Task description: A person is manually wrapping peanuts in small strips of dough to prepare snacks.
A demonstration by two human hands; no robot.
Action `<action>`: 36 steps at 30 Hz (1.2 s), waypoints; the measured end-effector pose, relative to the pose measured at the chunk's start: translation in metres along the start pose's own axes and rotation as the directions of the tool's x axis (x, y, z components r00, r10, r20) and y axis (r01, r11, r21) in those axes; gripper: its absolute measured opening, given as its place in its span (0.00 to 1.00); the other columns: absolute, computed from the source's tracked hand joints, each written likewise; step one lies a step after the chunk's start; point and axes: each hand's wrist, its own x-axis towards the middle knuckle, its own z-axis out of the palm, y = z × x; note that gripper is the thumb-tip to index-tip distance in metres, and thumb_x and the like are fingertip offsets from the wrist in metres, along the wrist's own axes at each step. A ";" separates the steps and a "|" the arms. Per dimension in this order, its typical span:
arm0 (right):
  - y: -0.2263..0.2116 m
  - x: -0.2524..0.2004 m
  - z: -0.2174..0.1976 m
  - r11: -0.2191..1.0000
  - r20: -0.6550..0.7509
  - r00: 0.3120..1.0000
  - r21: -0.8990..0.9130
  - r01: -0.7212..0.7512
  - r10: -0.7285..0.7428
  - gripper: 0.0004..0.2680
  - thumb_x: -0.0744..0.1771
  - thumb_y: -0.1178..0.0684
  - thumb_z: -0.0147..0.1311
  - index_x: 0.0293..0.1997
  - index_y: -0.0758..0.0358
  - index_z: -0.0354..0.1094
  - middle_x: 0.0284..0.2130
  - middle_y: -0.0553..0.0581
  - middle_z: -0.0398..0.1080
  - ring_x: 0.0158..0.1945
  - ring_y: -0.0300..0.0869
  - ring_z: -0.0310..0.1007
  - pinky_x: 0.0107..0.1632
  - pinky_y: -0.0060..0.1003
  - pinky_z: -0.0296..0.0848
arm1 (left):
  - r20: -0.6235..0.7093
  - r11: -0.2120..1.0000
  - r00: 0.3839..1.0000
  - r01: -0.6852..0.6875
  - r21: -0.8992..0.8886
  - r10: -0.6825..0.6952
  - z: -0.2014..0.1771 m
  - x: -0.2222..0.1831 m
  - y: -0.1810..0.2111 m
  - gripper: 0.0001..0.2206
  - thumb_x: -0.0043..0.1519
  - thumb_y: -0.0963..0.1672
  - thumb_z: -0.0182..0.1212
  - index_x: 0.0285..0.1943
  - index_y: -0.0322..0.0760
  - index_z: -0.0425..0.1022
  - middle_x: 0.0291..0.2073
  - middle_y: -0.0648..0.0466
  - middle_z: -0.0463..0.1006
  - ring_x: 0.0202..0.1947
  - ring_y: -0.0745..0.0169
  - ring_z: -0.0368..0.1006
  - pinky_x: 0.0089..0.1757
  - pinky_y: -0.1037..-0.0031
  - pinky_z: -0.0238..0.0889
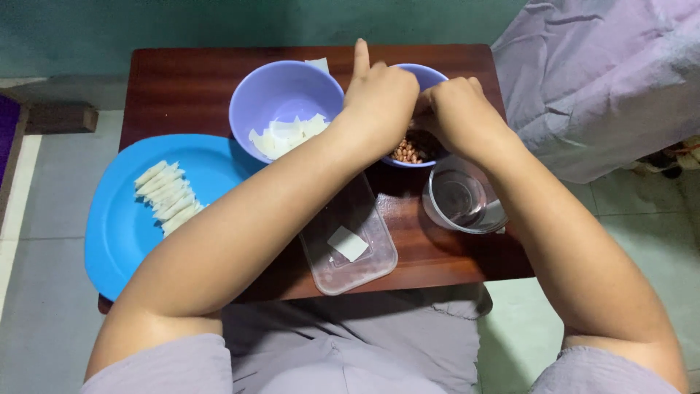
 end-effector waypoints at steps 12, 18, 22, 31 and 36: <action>-0.088 -0.092 -0.014 0.965 -0.375 0.904 0.075 0.250 -0.205 0.11 0.60 0.67 0.68 0.43 0.68 0.76 0.37 0.59 0.75 0.37 0.47 0.72 0.43 0.40 0.71 | -0.540 0.820 0.832 -0.222 -0.527 -0.123 -0.101 -0.195 0.062 0.13 0.61 0.36 0.64 0.55 0.27 0.74 0.40 0.47 0.77 0.39 0.52 0.70 0.53 0.59 0.61; -0.111 -0.138 0.066 0.908 -0.295 0.955 0.397 0.131 -0.009 0.04 0.65 0.58 0.63 0.42 0.55 0.79 0.33 0.51 0.79 0.39 0.48 0.78 0.47 0.38 0.74 | -0.400 0.809 0.894 -0.077 -0.583 -0.203 -0.007 -0.257 0.037 0.10 0.62 0.40 0.65 0.52 0.39 0.81 0.36 0.54 0.80 0.42 0.52 0.76 0.47 0.63 0.67; -0.110 -0.138 0.099 0.882 -0.267 0.962 0.465 0.082 0.051 0.03 0.65 0.56 0.63 0.40 0.55 0.79 0.32 0.51 0.80 0.38 0.47 0.79 0.47 0.39 0.74 | -0.285 0.848 0.938 0.018 -0.530 -0.198 0.012 -0.258 0.028 0.09 0.63 0.43 0.65 0.50 0.37 0.80 0.39 0.50 0.79 0.47 0.49 0.75 0.50 0.61 0.66; -0.111 -0.136 0.105 0.879 -0.210 0.975 0.475 0.040 0.069 0.02 0.65 0.54 0.64 0.39 0.53 0.79 0.31 0.50 0.78 0.40 0.46 0.75 0.48 0.37 0.66 | -0.304 0.868 0.938 -0.009 -0.496 -0.164 0.027 -0.249 0.018 0.08 0.63 0.43 0.64 0.48 0.38 0.82 0.45 0.47 0.76 0.56 0.42 0.69 0.58 0.52 0.57; -0.113 -0.135 0.101 0.902 -0.118 0.991 0.432 -0.001 0.058 0.03 0.64 0.50 0.64 0.38 0.48 0.79 0.37 0.48 0.74 0.50 0.47 0.64 0.56 0.39 0.55 | -0.282 0.787 0.941 -0.029 -0.616 -0.185 0.029 -0.249 0.015 0.10 0.60 0.41 0.66 0.50 0.39 0.82 0.47 0.49 0.78 0.58 0.43 0.70 0.61 0.51 0.55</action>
